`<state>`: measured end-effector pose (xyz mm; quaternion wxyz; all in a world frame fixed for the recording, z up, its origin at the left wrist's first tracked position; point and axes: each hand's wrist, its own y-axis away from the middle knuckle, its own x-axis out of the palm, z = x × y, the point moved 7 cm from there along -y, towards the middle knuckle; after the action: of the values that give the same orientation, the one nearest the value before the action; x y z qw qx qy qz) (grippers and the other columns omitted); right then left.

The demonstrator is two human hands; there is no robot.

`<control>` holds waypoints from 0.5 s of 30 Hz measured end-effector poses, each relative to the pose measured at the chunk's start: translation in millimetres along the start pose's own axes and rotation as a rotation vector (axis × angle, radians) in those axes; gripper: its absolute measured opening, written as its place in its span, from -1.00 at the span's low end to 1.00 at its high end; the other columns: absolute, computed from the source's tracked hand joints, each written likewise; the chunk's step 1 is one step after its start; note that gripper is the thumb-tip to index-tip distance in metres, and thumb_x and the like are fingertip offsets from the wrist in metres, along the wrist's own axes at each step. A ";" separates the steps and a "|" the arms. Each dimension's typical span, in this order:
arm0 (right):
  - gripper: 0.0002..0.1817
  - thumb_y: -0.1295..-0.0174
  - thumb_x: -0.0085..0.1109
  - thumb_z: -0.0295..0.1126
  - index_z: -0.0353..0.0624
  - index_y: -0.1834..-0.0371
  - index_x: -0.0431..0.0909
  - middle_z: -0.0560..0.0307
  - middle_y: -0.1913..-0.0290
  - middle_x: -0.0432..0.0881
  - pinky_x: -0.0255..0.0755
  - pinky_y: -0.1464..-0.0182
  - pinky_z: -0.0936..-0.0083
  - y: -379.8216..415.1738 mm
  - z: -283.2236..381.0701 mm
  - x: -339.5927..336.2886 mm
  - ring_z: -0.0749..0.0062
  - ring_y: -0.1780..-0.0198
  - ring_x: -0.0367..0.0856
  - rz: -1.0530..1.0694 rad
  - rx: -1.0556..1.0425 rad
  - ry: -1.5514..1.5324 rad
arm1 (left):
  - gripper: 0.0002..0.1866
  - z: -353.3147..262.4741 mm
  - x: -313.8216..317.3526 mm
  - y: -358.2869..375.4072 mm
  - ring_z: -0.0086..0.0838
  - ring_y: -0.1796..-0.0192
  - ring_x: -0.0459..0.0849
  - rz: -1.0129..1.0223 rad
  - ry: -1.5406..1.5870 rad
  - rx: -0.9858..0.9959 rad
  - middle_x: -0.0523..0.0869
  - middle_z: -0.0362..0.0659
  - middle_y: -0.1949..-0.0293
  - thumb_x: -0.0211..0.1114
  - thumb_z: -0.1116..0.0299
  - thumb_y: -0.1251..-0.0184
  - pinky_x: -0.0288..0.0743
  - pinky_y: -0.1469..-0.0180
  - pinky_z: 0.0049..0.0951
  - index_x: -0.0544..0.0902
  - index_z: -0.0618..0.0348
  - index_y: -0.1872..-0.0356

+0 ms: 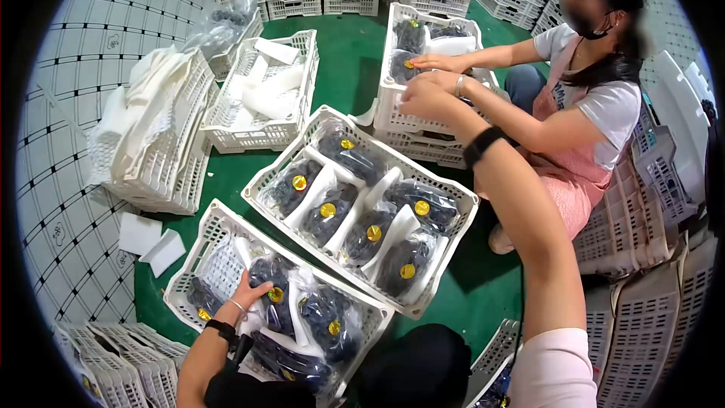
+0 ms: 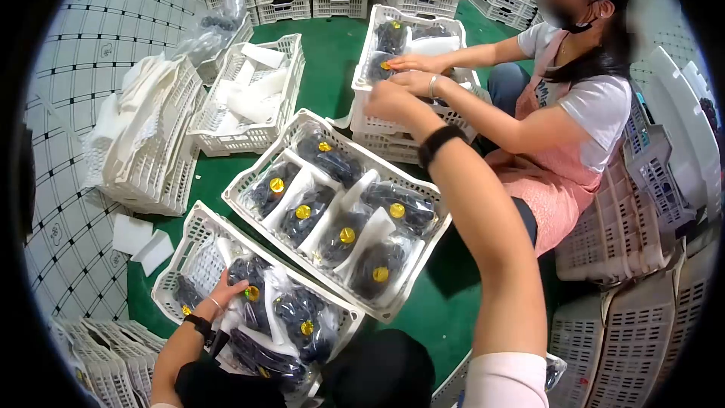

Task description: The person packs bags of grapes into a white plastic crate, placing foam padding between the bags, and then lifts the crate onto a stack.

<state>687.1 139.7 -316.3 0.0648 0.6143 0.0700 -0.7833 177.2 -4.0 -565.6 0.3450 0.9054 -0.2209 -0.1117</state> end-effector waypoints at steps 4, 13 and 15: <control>-0.70 -0.04 0.20 -0.22 -0.29 0.43 0.67 0.02 0.53 0.62 0.50 0.52 0.37 36.0 -22.9 9.0 0.35 0.50 0.63 0.071 0.414 -0.230 | 0.07 10.2 -10.4 -2.0 -0.27 -0.24 0.44 -0.053 -0.006 0.041 0.42 0.04 -0.24 0.52 0.12 -0.05 0.32 -0.28 -0.33 -0.03 0.30 -0.42; -0.70 -0.16 0.19 -0.25 -0.13 0.08 0.57 0.27 0.33 0.60 0.42 0.51 0.56 53.4 37.6 16.3 0.54 0.40 0.59 0.205 0.602 -0.166 | -0.14 36.3 -61.8 -60.8 -0.32 -0.14 0.46 -0.599 -0.535 0.391 0.49 0.04 -0.13 0.39 -0.01 -0.17 0.29 -0.24 -0.40 0.22 0.38 -0.31; -0.66 -0.13 0.20 -0.21 -0.09 0.06 0.57 0.27 0.30 0.58 0.34 0.49 0.65 58.9 43.6 22.5 0.59 0.37 0.57 0.210 0.703 -0.152 | -0.22 46.1 -60.3 -72.5 -0.36 -0.13 0.46 -0.541 -0.363 0.488 0.50 0.01 -0.12 0.35 0.03 -0.23 0.29 -0.24 -0.44 0.27 0.34 -0.31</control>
<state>651.2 73.3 -329.6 -0.0647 0.5431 -0.2715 -0.7919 131.4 46.4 -645.4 0.0336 0.9516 -0.0519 -0.3009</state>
